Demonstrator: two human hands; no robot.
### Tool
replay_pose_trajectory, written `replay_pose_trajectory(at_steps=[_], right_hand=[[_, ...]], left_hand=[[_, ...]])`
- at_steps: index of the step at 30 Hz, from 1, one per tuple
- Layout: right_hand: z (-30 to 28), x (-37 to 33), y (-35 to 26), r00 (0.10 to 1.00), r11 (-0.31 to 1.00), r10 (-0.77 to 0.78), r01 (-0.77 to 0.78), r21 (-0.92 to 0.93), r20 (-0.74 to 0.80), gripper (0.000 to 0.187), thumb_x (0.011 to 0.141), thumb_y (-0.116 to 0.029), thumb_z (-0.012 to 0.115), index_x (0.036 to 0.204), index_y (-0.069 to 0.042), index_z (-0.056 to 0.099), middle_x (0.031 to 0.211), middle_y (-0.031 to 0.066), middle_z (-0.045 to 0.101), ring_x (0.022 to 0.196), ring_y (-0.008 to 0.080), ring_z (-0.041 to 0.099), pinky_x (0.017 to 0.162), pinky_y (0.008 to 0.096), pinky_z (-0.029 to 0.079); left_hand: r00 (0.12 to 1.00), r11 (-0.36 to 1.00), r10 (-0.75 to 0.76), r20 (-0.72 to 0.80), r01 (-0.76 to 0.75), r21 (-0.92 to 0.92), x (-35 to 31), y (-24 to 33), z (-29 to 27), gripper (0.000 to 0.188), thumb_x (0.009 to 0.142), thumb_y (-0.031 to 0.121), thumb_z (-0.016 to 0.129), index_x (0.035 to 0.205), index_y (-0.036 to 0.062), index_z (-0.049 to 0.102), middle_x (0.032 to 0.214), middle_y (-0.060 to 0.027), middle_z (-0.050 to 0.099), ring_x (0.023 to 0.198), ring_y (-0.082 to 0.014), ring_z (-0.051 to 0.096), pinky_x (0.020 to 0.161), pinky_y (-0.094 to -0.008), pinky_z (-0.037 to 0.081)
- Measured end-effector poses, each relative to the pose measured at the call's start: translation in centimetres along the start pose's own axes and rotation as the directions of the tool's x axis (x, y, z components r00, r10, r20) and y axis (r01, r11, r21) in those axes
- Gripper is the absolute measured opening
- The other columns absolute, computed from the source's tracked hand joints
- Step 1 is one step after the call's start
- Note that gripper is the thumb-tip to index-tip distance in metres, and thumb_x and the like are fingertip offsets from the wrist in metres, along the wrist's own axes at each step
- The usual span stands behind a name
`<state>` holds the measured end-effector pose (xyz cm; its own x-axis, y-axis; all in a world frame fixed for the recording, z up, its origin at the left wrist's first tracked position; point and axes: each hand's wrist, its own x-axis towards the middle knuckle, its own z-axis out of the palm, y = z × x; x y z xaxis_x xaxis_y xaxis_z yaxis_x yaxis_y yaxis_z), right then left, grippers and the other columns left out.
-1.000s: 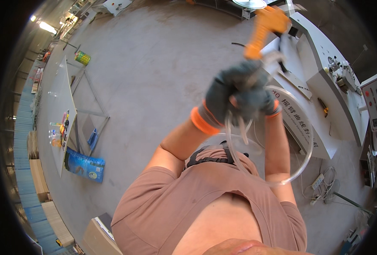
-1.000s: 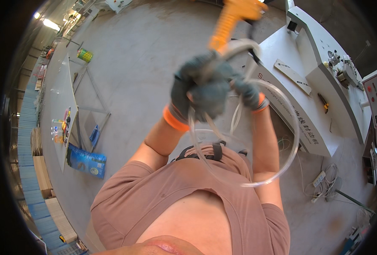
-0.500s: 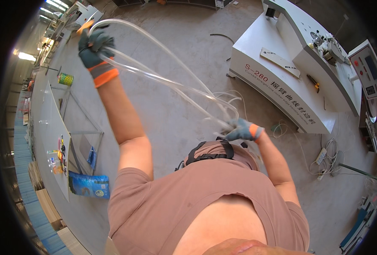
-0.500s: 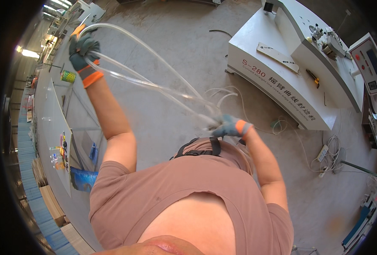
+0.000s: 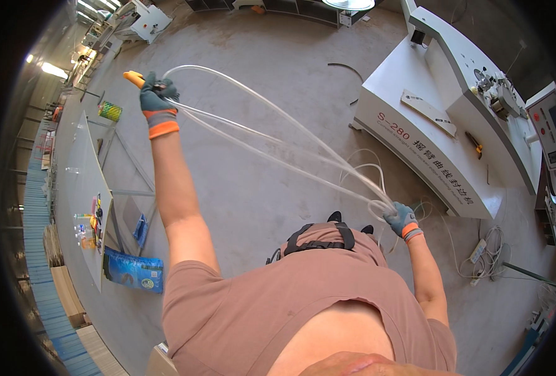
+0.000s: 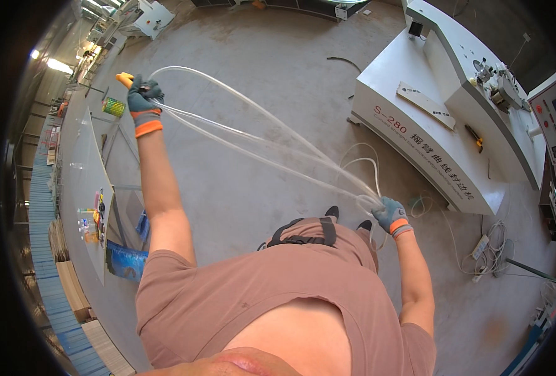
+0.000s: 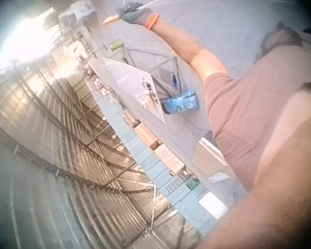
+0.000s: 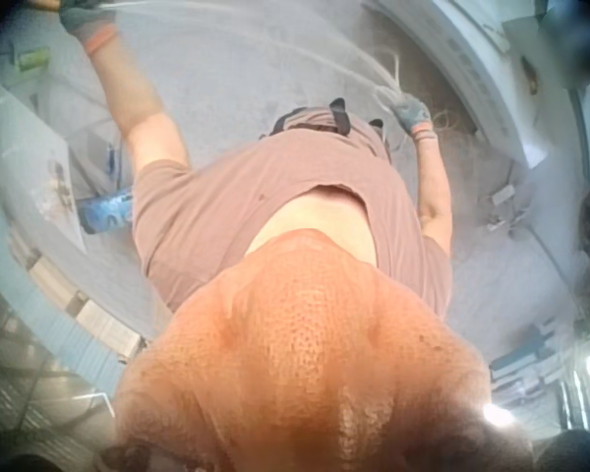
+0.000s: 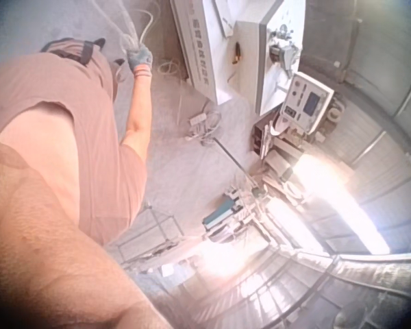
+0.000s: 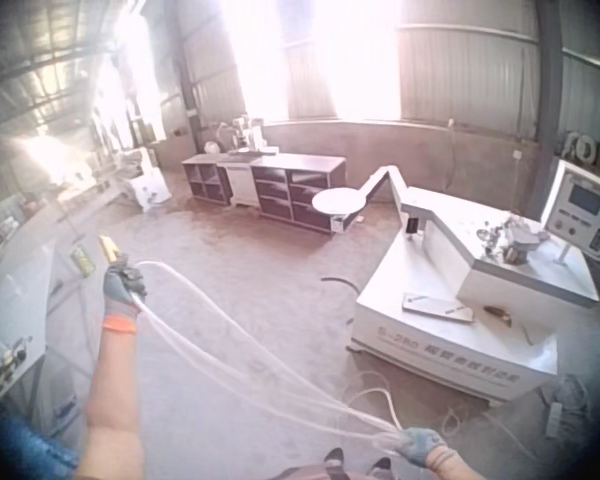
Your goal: The person coils a white power cord and places it on a shelf, then picks up a transparent hose with a yellow nozzle, coils it, and stores it on a high shelf. The person also unplugs a power strip from a fan and moves it aside.
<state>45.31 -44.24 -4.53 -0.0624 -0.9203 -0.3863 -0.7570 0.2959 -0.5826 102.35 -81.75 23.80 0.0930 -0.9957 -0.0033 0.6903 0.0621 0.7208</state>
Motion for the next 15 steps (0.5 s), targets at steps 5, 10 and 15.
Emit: replay_pose_trajectory(at_steps=[5,10,15], right_hand=[[-1.9,2.0,3.7,0.979,0.774,0.205,-0.168,0.611,0.01,0.022,0.084,-0.019,0.07,0.098,-0.002,0.071,0.079,0.0056,0.067,0.066,0.0138,0.062,0.059,0.0329,0.052],[-6.4,2.7,3.7,0.997,0.997,0.06,-0.058,0.048,-0.048,0.031,0.082,-0.029,0.069,0.099,-0.004,0.068,0.092,0.0169,0.07,0.086,0.0292,0.066,0.08,0.038,0.051],[-5.8,1.0,2.8,0.987,0.96,0.089,-0.12,0.253,0.132,0.043,0.083,-0.044,0.069,0.098,-0.004,0.069,0.087,0.0111,0.068,0.083,0.022,0.063,0.079,0.0345,0.05]], left_hand=[[0.957,0.919,0.284,-0.059,-0.254,0.302,-2.7,-6.6,4.3,0.017,0.093,0.02,0.066,0.087,0.0176,0.05,0.062,-0.0022,0.046,0.046,-0.0103,0.038,0.04,-0.0221,0.028],[0.999,0.967,0.03,0.024,-0.035,0.251,1.4,-3.8,-0.4,0.029,0.093,0.029,0.063,0.073,0.0181,0.045,0.06,-0.001,0.045,0.045,-0.0111,0.034,0.045,-0.0276,0.03],[0.977,0.97,-0.213,0.024,0.208,0.126,4.3,-2.7,-4.5,0.033,0.092,0.034,0.062,0.074,0.0153,0.043,0.068,-0.0025,0.045,0.05,-0.0132,0.035,0.049,-0.0276,0.03]])
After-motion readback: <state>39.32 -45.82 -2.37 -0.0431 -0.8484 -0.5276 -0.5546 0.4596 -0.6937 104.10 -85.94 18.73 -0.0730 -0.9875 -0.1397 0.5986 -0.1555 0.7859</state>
